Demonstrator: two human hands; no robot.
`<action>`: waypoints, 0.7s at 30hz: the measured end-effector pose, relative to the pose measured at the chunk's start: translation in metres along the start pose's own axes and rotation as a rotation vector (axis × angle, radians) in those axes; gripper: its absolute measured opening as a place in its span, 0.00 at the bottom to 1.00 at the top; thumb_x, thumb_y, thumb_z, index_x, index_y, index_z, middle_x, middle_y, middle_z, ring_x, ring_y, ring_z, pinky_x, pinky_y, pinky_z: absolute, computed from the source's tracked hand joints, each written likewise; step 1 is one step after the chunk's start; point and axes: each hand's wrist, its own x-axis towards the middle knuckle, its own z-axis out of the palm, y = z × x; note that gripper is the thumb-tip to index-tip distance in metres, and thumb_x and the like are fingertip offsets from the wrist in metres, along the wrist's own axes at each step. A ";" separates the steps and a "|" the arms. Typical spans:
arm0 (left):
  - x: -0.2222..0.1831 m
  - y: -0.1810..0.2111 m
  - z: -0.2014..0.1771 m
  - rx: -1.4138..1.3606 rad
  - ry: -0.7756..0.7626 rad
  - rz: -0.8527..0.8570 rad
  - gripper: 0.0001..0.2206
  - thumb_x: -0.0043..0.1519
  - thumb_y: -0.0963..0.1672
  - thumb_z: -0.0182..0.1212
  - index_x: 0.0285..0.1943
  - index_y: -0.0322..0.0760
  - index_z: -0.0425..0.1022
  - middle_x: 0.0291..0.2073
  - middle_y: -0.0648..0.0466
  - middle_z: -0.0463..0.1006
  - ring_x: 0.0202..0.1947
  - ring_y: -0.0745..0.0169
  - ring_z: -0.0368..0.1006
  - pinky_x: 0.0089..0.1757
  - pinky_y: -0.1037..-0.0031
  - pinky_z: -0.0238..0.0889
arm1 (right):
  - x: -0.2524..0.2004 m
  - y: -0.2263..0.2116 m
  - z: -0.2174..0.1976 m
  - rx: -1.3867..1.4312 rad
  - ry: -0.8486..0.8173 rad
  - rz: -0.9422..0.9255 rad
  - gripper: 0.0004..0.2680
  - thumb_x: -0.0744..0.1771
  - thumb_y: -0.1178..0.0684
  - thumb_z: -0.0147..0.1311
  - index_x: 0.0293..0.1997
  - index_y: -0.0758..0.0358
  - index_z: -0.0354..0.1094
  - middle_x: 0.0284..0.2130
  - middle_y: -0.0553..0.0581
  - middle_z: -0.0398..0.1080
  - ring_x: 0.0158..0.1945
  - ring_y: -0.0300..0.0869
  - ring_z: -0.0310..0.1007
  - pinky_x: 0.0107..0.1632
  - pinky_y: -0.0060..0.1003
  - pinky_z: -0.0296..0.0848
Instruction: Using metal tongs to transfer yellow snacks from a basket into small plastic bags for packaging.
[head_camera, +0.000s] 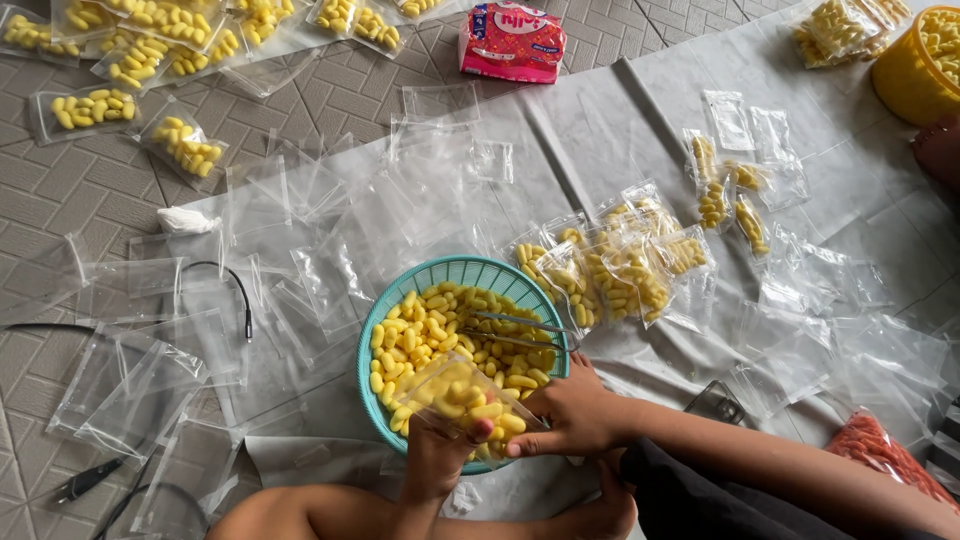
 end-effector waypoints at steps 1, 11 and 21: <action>0.000 -0.001 -0.002 -0.001 0.001 -0.001 0.18 0.50 0.49 0.77 0.40 0.30 0.86 0.34 0.49 0.88 0.38 0.57 0.84 0.43 0.67 0.81 | -0.001 -0.001 0.001 0.000 -0.002 0.000 0.30 0.62 0.14 0.37 0.20 0.54 0.64 0.18 0.53 0.62 0.30 0.49 0.61 0.44 0.52 0.55; 0.003 -0.012 -0.023 -0.230 -0.036 -0.078 0.28 0.51 0.50 0.76 0.57 0.28 0.79 0.40 0.46 0.84 0.38 0.58 0.74 0.38 0.67 0.70 | 0.003 0.002 -0.003 0.421 0.137 -0.148 0.18 0.69 0.30 0.42 0.32 0.51 0.70 0.25 0.44 0.73 0.27 0.37 0.70 0.35 0.38 0.61; 0.036 0.086 -0.089 0.507 0.072 0.220 0.20 0.63 0.49 0.59 0.61 0.37 0.76 0.55 0.50 0.81 0.48 0.63 0.78 0.39 0.80 0.76 | -0.012 0.139 0.032 1.640 0.579 0.355 0.14 0.74 0.46 0.40 0.30 0.58 0.57 0.19 0.49 0.49 0.17 0.36 0.42 0.19 0.31 0.39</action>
